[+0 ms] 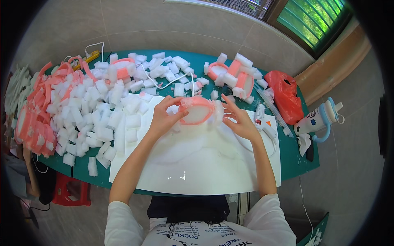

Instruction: Assemble small decorative foam structures using a glue gun.

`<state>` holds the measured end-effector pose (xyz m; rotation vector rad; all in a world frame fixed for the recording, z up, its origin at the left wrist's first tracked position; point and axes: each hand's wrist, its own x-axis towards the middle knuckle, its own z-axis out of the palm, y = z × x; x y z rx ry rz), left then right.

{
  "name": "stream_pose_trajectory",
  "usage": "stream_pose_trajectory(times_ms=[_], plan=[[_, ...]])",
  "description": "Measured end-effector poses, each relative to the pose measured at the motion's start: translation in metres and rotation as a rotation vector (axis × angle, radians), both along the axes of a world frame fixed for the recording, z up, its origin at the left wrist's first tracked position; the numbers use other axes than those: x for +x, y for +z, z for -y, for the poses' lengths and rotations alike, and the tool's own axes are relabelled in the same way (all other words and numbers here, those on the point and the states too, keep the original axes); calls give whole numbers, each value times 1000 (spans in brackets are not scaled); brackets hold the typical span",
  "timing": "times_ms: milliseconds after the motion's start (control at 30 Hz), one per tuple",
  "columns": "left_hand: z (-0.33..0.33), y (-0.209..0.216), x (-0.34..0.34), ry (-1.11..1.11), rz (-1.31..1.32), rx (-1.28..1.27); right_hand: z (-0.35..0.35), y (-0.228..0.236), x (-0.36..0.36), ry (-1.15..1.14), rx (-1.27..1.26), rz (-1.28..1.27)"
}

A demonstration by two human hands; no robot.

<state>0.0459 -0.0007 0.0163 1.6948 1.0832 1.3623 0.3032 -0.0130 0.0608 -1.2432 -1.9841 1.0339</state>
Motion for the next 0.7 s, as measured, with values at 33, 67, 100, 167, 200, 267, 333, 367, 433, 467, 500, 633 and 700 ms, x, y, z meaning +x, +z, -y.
stream_pose_trajectory(times_ms=[33, 67, 100, 167, 200, 267, 333, 367, 433, 467, 500, 633, 700], plan=[[1, 1, 1, 1, -2, 14, 2, -2, 0, 0, 2, 1], [2, 3, 1, 2, -5, 28, 3, -5, -1, -13, 6, -57], [3, 4, 1, 2, -2, 29, 5, -7, -2, -26, 9, -112], [4, 6, 0, 5, -36, 113, 8, -7, -5, -37, 19, -123], [4, 5, 0, 5, -35, 114, 10, -8, -6, -48, 27, -137], [4, 4, 0, -14, -99, 183, 11, -9, -4, -41, 49, -118], [7, 5, -1, -14, -96, 163, 11, -12, -5, -26, 66, -105], [8, 5, -1, -18, -93, 142, 11, -12, -7, -18, 82, -126], [10, 4, 3, -20, -90, 150, 11, -12, -7, -18, 101, -144], [10, 4, 4, -20, -88, 157, 11, -12, -7, -16, 115, -126], [10, 4, 4, -22, -90, 157, 10, -13, -7, -14, 128, -110], [8, 2, 3, -27, -83, 132, 7, -17, -6, 1, 259, -78], [7, 1, 2, -29, -87, 120, 8, -14, -9, 23, 300, -35]])
